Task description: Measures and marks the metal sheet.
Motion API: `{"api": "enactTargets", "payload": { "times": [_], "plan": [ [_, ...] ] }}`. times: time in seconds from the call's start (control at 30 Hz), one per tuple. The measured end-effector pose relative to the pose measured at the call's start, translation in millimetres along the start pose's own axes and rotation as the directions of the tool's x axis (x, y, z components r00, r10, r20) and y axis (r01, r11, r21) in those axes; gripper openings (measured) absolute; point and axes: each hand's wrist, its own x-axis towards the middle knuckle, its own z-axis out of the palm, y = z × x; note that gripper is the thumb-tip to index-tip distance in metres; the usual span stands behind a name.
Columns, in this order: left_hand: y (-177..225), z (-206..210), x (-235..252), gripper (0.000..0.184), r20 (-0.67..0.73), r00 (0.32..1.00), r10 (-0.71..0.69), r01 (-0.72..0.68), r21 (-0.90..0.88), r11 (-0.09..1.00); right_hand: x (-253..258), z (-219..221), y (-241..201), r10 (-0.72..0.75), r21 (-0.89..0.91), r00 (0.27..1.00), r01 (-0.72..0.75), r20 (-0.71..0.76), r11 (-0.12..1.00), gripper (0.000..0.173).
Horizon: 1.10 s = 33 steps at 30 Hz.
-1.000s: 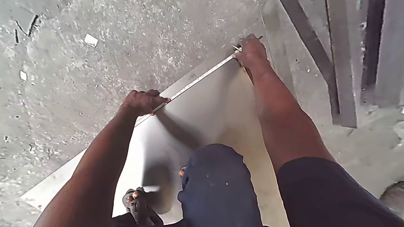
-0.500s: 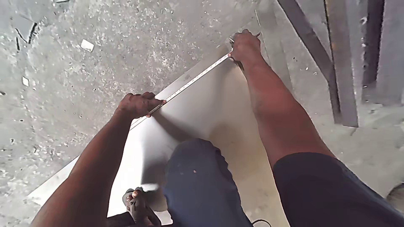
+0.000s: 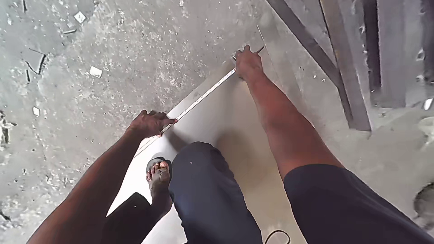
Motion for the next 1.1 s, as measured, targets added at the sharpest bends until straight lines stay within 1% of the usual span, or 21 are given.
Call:
{"api": "enactTargets", "payload": {
  "times": [0.03, 0.07, 0.13, 0.17, 0.2, 0.23, 0.33, 0.4, 0.47, 0.57, 0.63, 0.7, 0.77, 0.8, 0.9, 1.0, 1.1],
  "plan": [
    [-1.6, -2.4, 0.9, 0.085, -0.004, 0.999, 0.035, -0.035, 0.010, 0.999, -1.4, -1.0, -0.2, 0.008, 0.007, 1.000, -0.008, 0.009, 1.000, 0.062],
    [-4.4, -5.9, 2.4, 0.076, -0.031, 0.997, 0.071, -0.070, 0.029, 0.997, -1.4, -3.3, -1.5, 0.011, 0.017, 1.000, -0.011, 0.015, 1.000, 0.060],
    [-4.3, -20.4, 11.4, 0.046, -0.140, 0.982, 0.126, -0.121, 0.042, 0.992, -0.2, -4.4, -1.6, 0.015, 0.036, 1.000, -0.016, 0.017, 0.999, 0.056],
    [-0.7, -28.1, 20.6, 0.041, -0.207, 0.970, 0.127, -0.123, 0.034, 0.992, -0.1, -3.3, -1.2, 0.017, 0.041, 1.000, -0.018, 0.012, 0.999, 0.055],
    [5.8, -38.0, 33.2, 0.041, -0.287, 0.948, 0.138, -0.135, 0.029, 0.990, 0.2, -2.8, -1.3, 0.022, 0.043, 1.000, -0.022, 0.003, 0.999, 0.054],
    [16.8, -51.3, 46.9, 0.042, -0.340, 0.929, 0.146, -0.146, 0.025, 0.989, -0.1, -2.5, -1.8, 0.026, 0.041, 1.000, -0.026, 0.001, 0.999, 0.053],
    [60.9, -91.3, 90.1, 0.057, -0.416, 0.892, 0.176, -0.195, -0.003, 0.981, 0.4, -0.4, -2.3, 0.021, 0.034, 1.000, -0.020, -0.013, 0.999, 0.045],
    [88.7, -110.2, 114.3, 0.068, -0.393, 0.901, 0.185, -0.200, 0.004, 0.980, 0.6, -0.9, -3.3, 0.039, 0.038, 0.999, -0.039, 0.004, 0.999, 0.047],
    [108.4, -122.9, 133.2, 0.075, -0.330, 0.933, 0.144, -0.145, 0.021, 0.989, -0.7, -2.9, -4.1, 0.045, 0.042, 0.999, -0.046, 0.010, 0.998, 0.048],
    [120.6, -130.8, 151.0, 0.083, -0.206, 0.978, 0.022, -0.019, 0.018, 1.000, -3.6, -4.8, -4.7, 0.037, 0.042, 0.999, -0.038, 0.013, 0.998, 0.047],
    [124.1, -130.6, 155.9, 0.086, -0.163, 0.986, -0.020, 0.023, 0.015, 1.000, -3.2, -6.5, -2.8, 0.028, 0.035, 0.999, -0.028, 0.020, 0.999, 0.049],
    [129.9, -127.9, 156.0, 0.092, -0.134, 0.990, -0.048, 0.051, 0.026, 0.998, 1.6, -2.4, 0.2, 0.005, 0.007, 0.999, -0.006, 0.040, 1.000, 0.058],
    [137.5, -129.4, 157.2, 0.098, -0.102, 0.989, -0.107, 0.107, 0.000, 0.994, 6.4, -3.6, 1.9, -0.008, 0.002, 0.998, 0.008, 0.054, 1.000, 0.069],
    [141.5, -130.8, 158.2, 0.100, -0.093, 0.987, -0.129, 0.129, -0.010, 0.992, 6.0, -5.6, 2.5, -0.017, 0.001, 0.997, 0.017, 0.071, 1.000, 0.072],
    [149.1, -133.6, 158.9, 0.100, -0.076, 0.985, -0.155, 0.155, -0.009, 0.988, 0.0, -3.7, 2.4, -0.050, 0.019, 0.996, 0.049, 0.072, 0.999, 0.069],
    [152.2, -138.3, 157.8, 0.099, -0.055, 0.987, -0.154, 0.155, 0.011, 0.988, -3.3, 0.7, 5.4, -0.045, 0.062, 0.997, 0.042, 0.055, 0.997, 0.071],
    [152.3, -138.6, 156.1, 0.100, -0.061, 0.987, -0.152, 0.152, 0.006, 0.988, -5.6, 1.5, 11.0, -0.072, 0.103, 0.997, 0.067, 0.042, 0.992, 0.059]
  ]
}}
